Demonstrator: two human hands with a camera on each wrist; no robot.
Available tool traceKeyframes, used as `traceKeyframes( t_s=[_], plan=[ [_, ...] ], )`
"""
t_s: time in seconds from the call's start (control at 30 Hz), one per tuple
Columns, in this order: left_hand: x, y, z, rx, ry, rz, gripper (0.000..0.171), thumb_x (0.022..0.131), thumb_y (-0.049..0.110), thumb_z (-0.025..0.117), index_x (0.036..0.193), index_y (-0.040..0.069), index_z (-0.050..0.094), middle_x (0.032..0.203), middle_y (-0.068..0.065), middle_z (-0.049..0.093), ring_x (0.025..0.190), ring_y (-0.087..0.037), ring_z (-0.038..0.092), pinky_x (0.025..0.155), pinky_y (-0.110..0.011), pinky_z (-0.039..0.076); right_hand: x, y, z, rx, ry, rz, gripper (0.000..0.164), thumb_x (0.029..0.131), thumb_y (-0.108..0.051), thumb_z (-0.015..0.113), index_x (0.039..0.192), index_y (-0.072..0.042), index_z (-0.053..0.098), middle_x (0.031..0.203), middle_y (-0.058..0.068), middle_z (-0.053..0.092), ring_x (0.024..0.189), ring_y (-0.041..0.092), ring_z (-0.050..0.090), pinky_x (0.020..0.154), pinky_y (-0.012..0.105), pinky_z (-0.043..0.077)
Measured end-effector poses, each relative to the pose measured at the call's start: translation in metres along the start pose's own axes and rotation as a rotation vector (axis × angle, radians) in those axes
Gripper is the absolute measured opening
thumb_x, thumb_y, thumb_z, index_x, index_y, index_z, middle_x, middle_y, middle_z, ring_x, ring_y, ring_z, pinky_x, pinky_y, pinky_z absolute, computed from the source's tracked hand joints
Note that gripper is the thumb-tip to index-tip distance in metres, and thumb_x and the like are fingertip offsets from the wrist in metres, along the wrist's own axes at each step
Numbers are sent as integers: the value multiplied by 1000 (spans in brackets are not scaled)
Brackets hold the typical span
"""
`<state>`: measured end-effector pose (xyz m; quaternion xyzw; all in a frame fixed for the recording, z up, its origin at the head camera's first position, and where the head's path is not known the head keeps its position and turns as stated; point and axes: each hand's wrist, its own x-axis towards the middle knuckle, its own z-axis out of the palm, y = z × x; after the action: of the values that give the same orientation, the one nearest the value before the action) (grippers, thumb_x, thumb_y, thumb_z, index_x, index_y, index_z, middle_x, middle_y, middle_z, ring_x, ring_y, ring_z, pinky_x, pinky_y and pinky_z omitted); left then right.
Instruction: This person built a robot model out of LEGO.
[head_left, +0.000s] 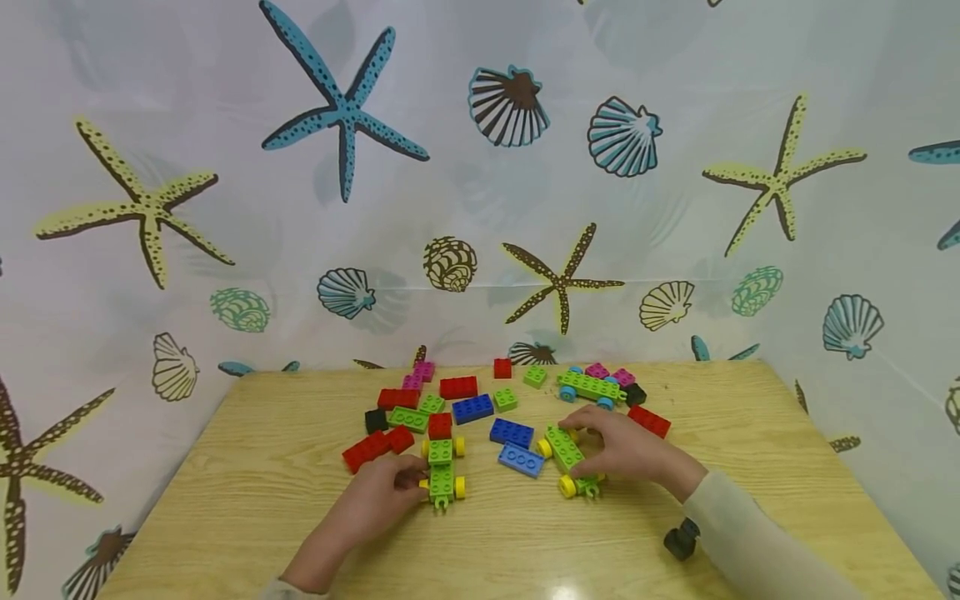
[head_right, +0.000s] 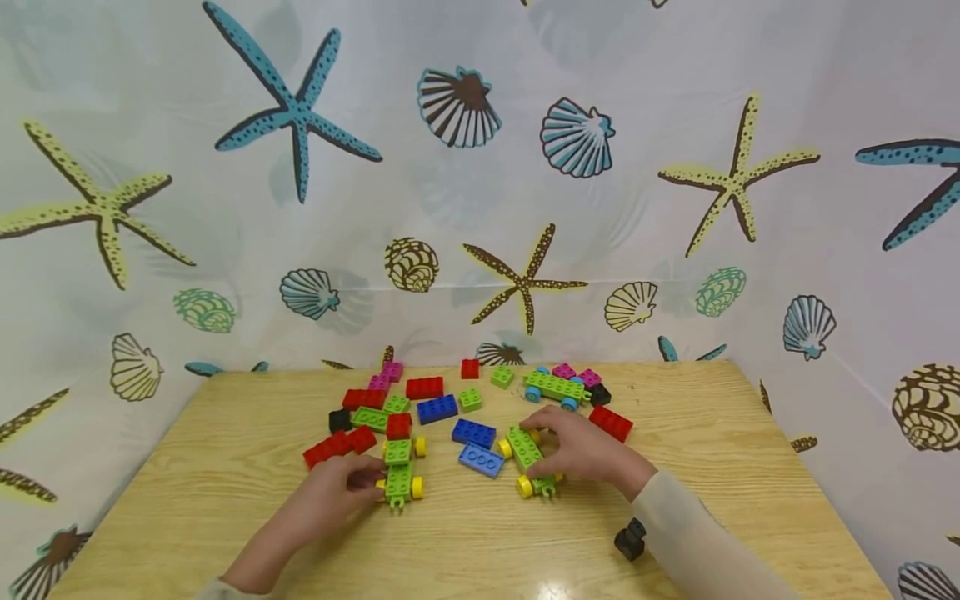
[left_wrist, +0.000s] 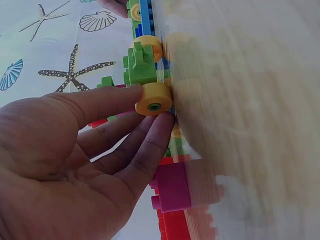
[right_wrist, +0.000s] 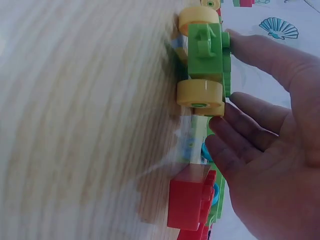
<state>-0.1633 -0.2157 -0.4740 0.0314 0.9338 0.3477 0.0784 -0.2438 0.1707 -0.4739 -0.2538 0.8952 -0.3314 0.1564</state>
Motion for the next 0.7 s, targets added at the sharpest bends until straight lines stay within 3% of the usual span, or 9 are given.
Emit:
traceKeyframes(
  t_s=[0.2,0.4,0.5,0.6,0.7],
  plan=[
    [-4,10,-4,31,24,-15,23,99,11,85,121,7,83,115,-3,80,97,-14,71,92,-41,67,-4,-3,4,-22,36,54,71,92,-38,94,153,-15,67,155,7,65,139,33,65,121,59,54],
    [-16,39,-7,46,69,-3,22,99,23,88,117,13,82,111,1,79,99,-15,70,95,-43,67,-17,-14,11,-39,57,102,71,89,-39,97,149,-14,70,147,6,68,130,28,67,117,55,58],
    [-24,55,4,9,7,71,26,98,27,89,119,13,82,110,2,79,98,-13,70,93,-41,67,-25,-22,15,-27,55,99,70,89,-36,97,148,-10,70,144,7,68,126,28,68,113,55,60],
    [-26,66,21,-50,-117,169,30,99,29,88,123,10,81,113,-2,80,99,-14,71,92,-40,67,-30,-31,21,-1,53,108,69,89,-35,97,147,-8,70,140,8,66,123,28,68,111,56,61],
    [-22,72,38,-95,-232,225,34,100,29,87,126,9,81,116,-5,80,100,-15,71,91,-39,67,-31,-41,28,2,65,115,69,89,-36,97,146,-8,71,135,7,66,117,24,67,107,54,62]
  ],
)
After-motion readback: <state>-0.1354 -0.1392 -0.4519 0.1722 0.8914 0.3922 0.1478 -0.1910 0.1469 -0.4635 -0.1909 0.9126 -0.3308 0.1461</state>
